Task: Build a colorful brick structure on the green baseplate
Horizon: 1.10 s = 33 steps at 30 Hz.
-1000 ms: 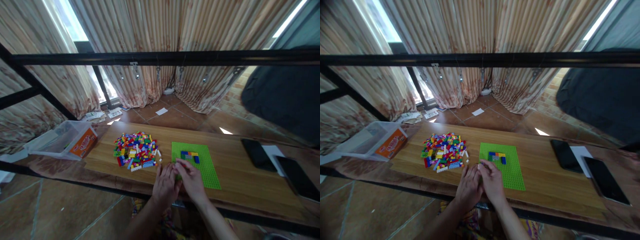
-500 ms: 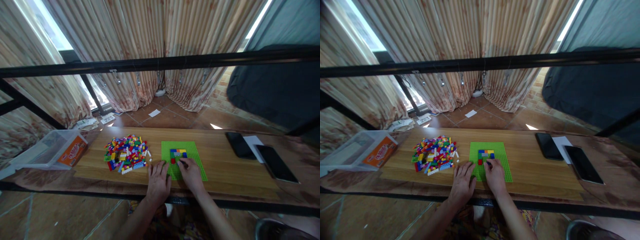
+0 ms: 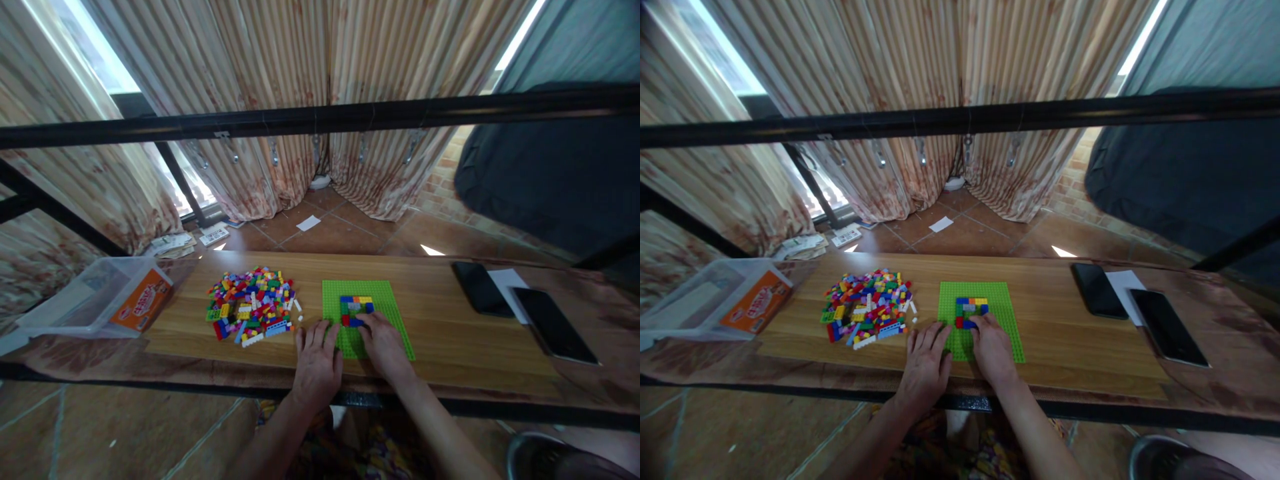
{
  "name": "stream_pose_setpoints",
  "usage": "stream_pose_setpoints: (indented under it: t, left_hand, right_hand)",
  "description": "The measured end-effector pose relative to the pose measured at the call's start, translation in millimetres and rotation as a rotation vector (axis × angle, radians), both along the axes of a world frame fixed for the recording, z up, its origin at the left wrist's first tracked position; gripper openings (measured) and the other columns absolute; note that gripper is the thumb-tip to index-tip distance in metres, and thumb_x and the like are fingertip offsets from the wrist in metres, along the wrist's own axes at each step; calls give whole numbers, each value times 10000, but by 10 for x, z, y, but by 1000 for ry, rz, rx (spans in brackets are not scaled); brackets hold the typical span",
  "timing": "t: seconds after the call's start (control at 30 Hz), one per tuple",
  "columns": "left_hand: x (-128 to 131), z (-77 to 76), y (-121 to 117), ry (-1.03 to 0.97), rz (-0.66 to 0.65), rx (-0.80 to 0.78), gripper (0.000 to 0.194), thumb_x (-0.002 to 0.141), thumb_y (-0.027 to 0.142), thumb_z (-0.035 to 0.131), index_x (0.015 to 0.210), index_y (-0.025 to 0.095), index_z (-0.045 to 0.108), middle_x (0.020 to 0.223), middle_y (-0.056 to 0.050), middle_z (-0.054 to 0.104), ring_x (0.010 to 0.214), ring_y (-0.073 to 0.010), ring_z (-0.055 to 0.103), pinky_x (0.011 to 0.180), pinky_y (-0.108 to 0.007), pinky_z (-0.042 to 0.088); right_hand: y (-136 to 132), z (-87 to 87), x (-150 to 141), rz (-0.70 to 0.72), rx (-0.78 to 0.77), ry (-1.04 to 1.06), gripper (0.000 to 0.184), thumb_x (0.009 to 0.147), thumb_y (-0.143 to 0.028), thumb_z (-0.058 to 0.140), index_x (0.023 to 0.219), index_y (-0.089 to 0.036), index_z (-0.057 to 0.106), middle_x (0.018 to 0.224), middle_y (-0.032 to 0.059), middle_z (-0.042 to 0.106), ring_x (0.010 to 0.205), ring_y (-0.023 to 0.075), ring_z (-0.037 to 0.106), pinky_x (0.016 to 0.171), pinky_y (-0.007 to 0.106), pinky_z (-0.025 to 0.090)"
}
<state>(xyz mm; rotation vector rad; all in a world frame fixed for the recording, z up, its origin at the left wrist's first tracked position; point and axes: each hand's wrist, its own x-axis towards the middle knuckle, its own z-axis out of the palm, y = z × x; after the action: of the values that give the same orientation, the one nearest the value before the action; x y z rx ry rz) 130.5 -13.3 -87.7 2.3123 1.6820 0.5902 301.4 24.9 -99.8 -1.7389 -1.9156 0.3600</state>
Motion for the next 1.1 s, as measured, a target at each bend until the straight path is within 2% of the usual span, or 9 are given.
stream_pose_setpoints:
  t: [0.3, 0.5, 0.7, 0.93, 1.1]
  left_hand:
    - [31, 54, 7, 48, -1, -56, 534, 862, 209, 467, 1395, 235, 448, 1376, -128, 492, 1274, -311, 419, 1081, -623, 261]
    - [52, 103, 19, 114, -36, -76, 594, 864, 225, 452, 1451, 282, 375, 1402, -121, 456, 1289, -310, 384, 1072, -626, 251]
    - [151, 118, 43, 215, -42, -110, 686, 817, 268, 513, 1475, 323, 326, 1426, -124, 430, 1265, -362, 379, 1023, -669, 283]
    - [257, 170, 86, 294, -13, -166, 652, 822, 279, 521, 1456, 301, 374, 1419, -133, 450, 1249, -385, 400, 997, -654, 328]
    - [295, 220, 114, 332, 2, -182, 584, 847, 258, 491, 1426, 292, 427, 1386, -136, 484, 1206, -376, 441, 972, -615, 370]
  right_hand:
    - [9, -14, 15, -2, -25, -27, 272, 907, -186, 468, 1051, -191, 698, 1002, 86, 660, 812, 185, 636, 749, 310, 489]
    - [15, -35, 17, 1, 2, -4, 262, 906, -188, 492, 1052, -194, 709, 997, 76, 666, 836, 171, 636, 781, 284, 488]
    - [15, -26, 29, 15, 27, 49, 250, 908, -204, 509, 1020, -202, 733, 949, 69, 678, 807, 165, 638, 770, 274, 494]
    - [39, -8, 33, 22, 25, 42, 235, 894, -175, 535, 1007, -205, 738, 906, 54, 682, 792, 159, 639, 740, 254, 491]
    - [16, -60, 19, 31, 23, -36, 274, 921, -165, 476, 1032, -208, 722, 906, 58, 655, 733, 153, 624, 693, 251, 499]
